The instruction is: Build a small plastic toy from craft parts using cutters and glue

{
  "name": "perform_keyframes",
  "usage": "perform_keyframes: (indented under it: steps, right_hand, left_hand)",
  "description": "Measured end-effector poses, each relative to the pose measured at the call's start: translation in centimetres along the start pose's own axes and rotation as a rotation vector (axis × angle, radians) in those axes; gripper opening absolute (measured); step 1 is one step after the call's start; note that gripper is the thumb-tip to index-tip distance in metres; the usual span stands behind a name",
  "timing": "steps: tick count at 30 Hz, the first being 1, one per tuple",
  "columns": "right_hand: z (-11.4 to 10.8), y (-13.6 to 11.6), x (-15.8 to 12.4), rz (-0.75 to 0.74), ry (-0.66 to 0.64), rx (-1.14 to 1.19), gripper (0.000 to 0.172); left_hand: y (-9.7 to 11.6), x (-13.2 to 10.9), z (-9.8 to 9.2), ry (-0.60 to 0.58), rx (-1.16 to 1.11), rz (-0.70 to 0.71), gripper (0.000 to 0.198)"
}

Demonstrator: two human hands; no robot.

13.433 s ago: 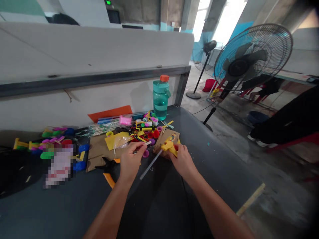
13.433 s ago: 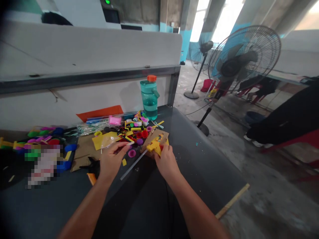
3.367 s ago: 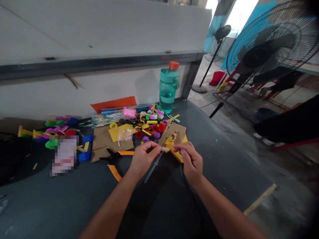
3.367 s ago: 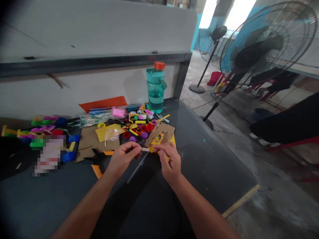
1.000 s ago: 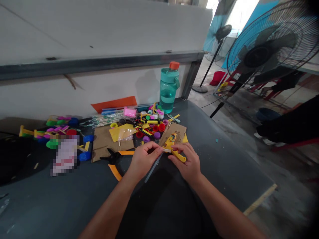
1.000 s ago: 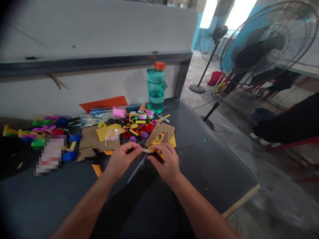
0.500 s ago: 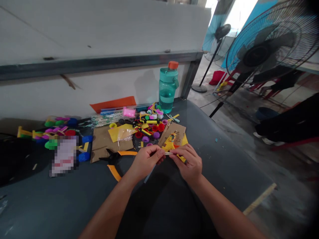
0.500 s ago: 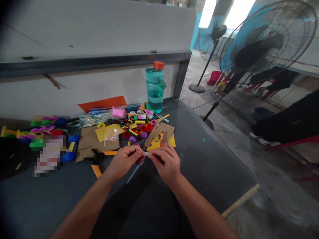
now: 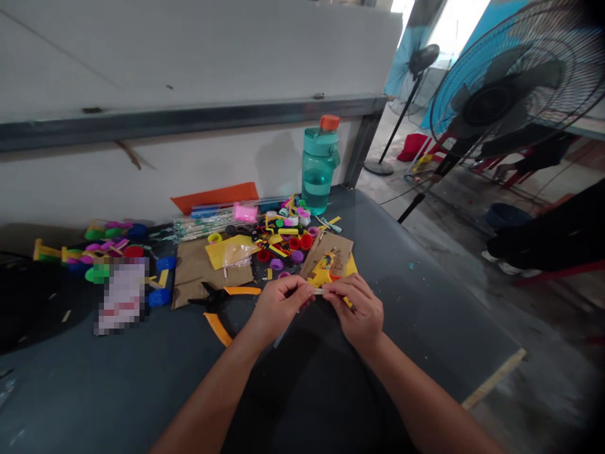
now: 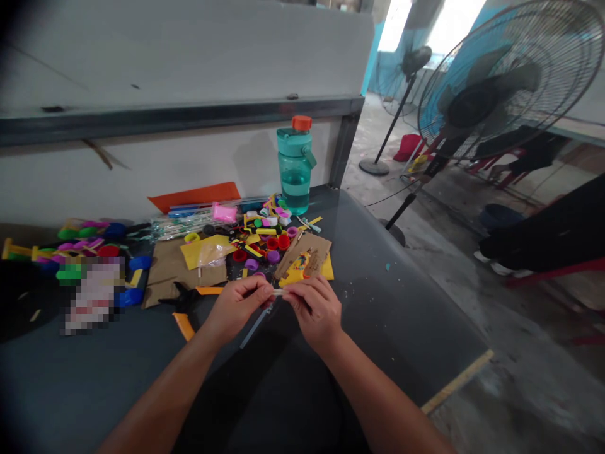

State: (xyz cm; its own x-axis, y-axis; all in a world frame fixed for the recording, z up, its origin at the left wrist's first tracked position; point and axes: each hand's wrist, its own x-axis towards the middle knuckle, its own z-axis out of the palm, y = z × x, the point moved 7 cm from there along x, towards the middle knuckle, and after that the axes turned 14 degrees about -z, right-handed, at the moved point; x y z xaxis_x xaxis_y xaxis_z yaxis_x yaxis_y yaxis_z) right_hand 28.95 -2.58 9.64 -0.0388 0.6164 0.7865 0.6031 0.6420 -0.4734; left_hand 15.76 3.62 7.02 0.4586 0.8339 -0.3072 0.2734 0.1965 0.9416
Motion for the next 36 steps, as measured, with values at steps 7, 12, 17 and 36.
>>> perform_keyframes:
  steps: [7, 12, 17, 36]
  right_hand:
    - [0.3, 0.3, -0.2, 0.026, -0.049, 0.022, 0.037]
    - [0.2, 0.3, -0.3, 0.027, 0.007, 0.043, 0.014]
    - [0.8, 1.6, -1.7, 0.177, 0.04, 0.065, 0.011]
    - [8.8, -3.7, -1.8, 0.352, -0.243, 0.29, 0.024]
  left_hand:
    - [0.3, 0.1, -0.6, 0.02, -0.077, 0.01, 0.023]
    - [0.3, 0.0, 0.2, -0.059, -0.04, 0.031, 0.027]
    - [-0.5, 0.1, 0.9, -0.064, -0.026, 0.035, 0.035]
    - [-8.0, -11.7, -17.9, 1.031, 0.447, -0.223, 0.024]
